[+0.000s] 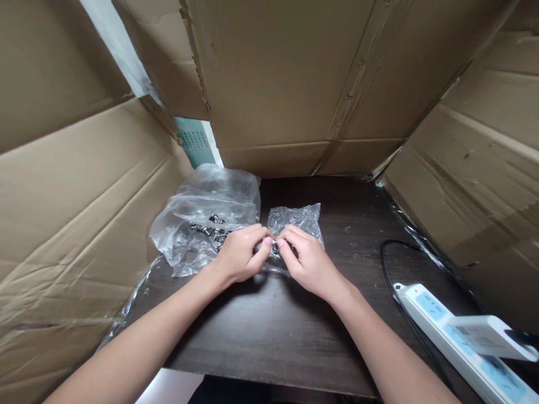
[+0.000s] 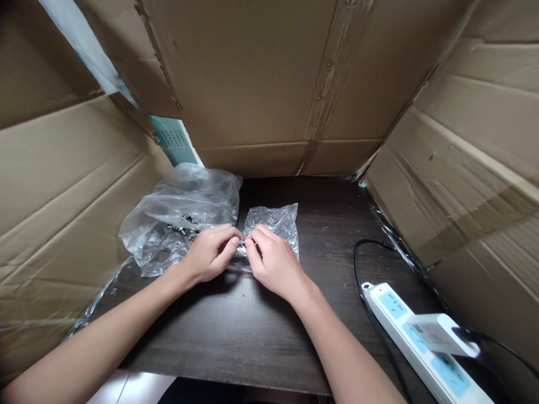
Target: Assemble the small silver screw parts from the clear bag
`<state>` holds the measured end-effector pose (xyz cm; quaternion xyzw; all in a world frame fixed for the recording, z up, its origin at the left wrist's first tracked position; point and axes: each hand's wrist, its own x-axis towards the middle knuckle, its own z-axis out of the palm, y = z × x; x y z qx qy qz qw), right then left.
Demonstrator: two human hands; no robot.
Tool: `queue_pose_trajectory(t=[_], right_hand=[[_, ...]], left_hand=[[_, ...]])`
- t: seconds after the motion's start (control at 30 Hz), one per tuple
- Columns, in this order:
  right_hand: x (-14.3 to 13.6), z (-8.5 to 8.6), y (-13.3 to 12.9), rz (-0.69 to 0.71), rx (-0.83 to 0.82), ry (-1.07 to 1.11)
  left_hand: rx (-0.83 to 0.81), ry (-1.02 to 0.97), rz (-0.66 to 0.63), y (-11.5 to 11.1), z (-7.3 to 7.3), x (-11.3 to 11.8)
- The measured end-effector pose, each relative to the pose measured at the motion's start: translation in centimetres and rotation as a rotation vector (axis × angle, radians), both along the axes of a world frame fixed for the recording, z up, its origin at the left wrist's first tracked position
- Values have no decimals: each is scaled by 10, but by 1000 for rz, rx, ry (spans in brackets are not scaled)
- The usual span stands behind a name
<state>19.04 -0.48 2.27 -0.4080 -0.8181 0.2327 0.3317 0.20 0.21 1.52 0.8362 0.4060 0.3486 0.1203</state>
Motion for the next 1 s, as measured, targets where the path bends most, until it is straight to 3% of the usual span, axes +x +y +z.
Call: queue_pose_trajectory(t=[0.47, 0.83, 1.0], right_hand=[[6, 3, 2, -66, -7, 158], [7, 6, 4, -71, -78, 183], [9, 5, 6, -168, -111, 144]], left_hand=[[31, -236, -79, 2, -8, 4], [89, -241, -117, 2, -5, 4], [152, -215, -85, 3, -9, 3]])
